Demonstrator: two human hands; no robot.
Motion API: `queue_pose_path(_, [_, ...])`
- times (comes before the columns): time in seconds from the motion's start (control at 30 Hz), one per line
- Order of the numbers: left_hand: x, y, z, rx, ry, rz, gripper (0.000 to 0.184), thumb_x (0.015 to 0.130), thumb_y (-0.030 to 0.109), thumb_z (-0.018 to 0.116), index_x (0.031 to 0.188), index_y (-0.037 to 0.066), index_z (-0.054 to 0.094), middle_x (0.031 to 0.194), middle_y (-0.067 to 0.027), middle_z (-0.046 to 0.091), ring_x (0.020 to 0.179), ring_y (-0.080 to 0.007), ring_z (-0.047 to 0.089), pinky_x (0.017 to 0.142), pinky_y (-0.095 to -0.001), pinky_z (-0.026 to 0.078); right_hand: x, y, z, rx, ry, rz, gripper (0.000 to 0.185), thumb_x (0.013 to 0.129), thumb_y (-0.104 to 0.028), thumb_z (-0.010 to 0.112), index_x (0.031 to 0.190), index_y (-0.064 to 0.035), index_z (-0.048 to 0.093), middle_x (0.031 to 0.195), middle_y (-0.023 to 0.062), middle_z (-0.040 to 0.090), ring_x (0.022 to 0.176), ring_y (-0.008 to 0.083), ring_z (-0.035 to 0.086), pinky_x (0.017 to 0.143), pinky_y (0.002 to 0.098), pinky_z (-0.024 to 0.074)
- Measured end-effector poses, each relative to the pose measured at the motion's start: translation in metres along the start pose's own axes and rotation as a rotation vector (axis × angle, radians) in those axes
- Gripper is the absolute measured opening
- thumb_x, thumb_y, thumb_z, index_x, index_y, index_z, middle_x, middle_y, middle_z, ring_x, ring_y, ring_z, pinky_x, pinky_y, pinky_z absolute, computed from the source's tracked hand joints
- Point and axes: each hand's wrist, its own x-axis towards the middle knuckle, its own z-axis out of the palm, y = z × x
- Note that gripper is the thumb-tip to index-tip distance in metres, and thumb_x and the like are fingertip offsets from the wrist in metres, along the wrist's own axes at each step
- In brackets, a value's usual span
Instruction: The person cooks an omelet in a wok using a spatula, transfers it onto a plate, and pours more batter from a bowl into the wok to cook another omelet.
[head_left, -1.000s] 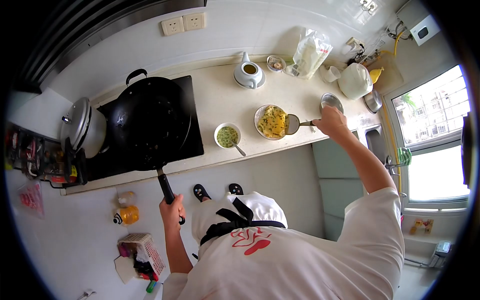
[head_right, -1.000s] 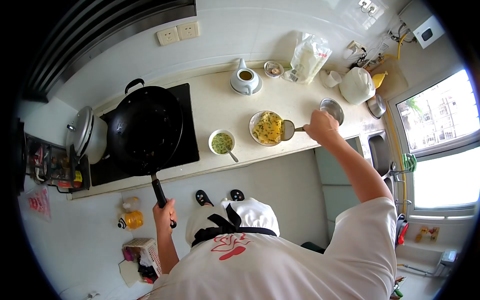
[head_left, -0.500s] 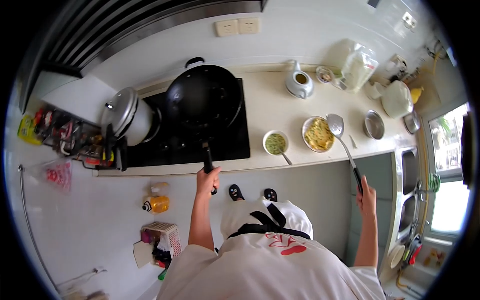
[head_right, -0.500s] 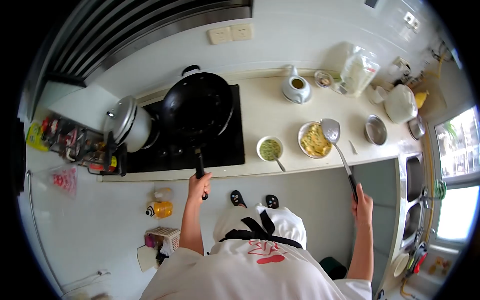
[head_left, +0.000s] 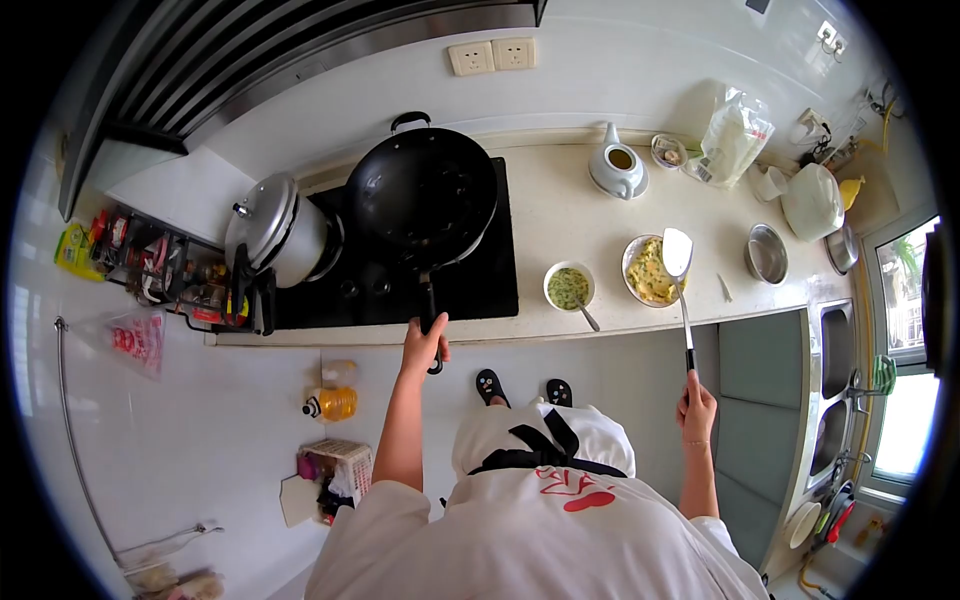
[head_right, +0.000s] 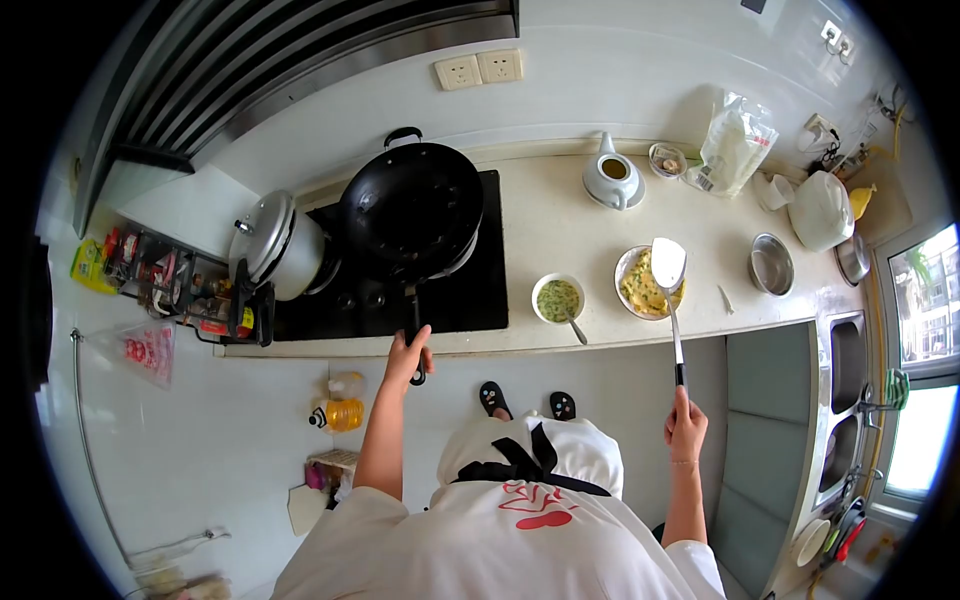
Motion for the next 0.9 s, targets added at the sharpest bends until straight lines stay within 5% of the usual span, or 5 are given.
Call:
queue_pose_path(0.2, [-0.004,-0.029,0.015,0.369,0.460,0.384,0.049,0.085,0.033,0.069,0.112,0.000,0.046,0.109,-0.0162,0.049,0.100,-0.0269,0.052,0.088,-0.0379,0.043,-0.002,-0.010,0.041,0.133,-0.094,-0.081,0.043,0.092,-0.043,0.061,0.064,-0.0154,0.044,0.048,-0.0070,0.035,0.036,0.0039,0.030,0.032,0.0220,0.0200])
queue_pose_path(0.47, [-0.072,-0.019,0.085,0.622,0.610,0.931,0.034,0.082,-0.001,0.062,0.112,0.002,0.047,0.107,-0.0163,0.047,0.097,-0.0295,0.050,0.083,-0.0381,0.044,0.060,0.006,0.061,-0.197,0.248,-0.157,0.054,0.088,-0.051,0.062,0.063,-0.0042,0.053,0.051,0.0031,0.046,0.045,0.0133,0.046,0.043,0.0306,0.0346])
queue_pose_path(0.63, [-0.050,-0.069,0.115,0.492,0.158,0.702,0.022,0.081,0.002,0.065,0.100,0.004,0.054,0.097,-0.0116,0.056,0.090,-0.0250,0.056,0.074,-0.0367,0.048,0.159,0.060,0.069,-0.457,0.382,-0.376,0.063,0.087,-0.055,0.060,0.070,0.0059,0.060,0.059,0.0208,0.056,0.056,0.0329,0.051,0.060,0.0441,0.0432])
queue_pose_path(0.83, [0.030,-0.145,0.035,-0.070,0.877,0.111,0.014,0.080,0.016,0.068,0.084,0.004,0.061,0.070,-0.0102,0.063,0.067,-0.0230,0.061,0.066,-0.0351,0.049,0.187,0.065,0.075,-0.501,0.295,-0.286,0.063,0.085,-0.058,0.061,0.073,0.0043,0.063,0.062,0.0209,0.058,0.058,0.0367,0.053,0.061,0.0447,0.0436])
queue_pose_path(0.9, [0.055,-0.190,-0.025,0.317,0.724,-0.094,0.013,0.078,0.014,0.068,0.081,0.004,0.060,0.071,-0.0112,0.063,0.069,-0.0267,0.062,0.066,-0.0369,0.049,0.189,0.069,0.074,-0.550,0.304,-0.328,0.064,0.086,-0.058,0.059,0.070,0.0038,0.062,0.063,0.0219,0.058,0.061,0.0392,0.056,0.061,0.0458,0.0438])
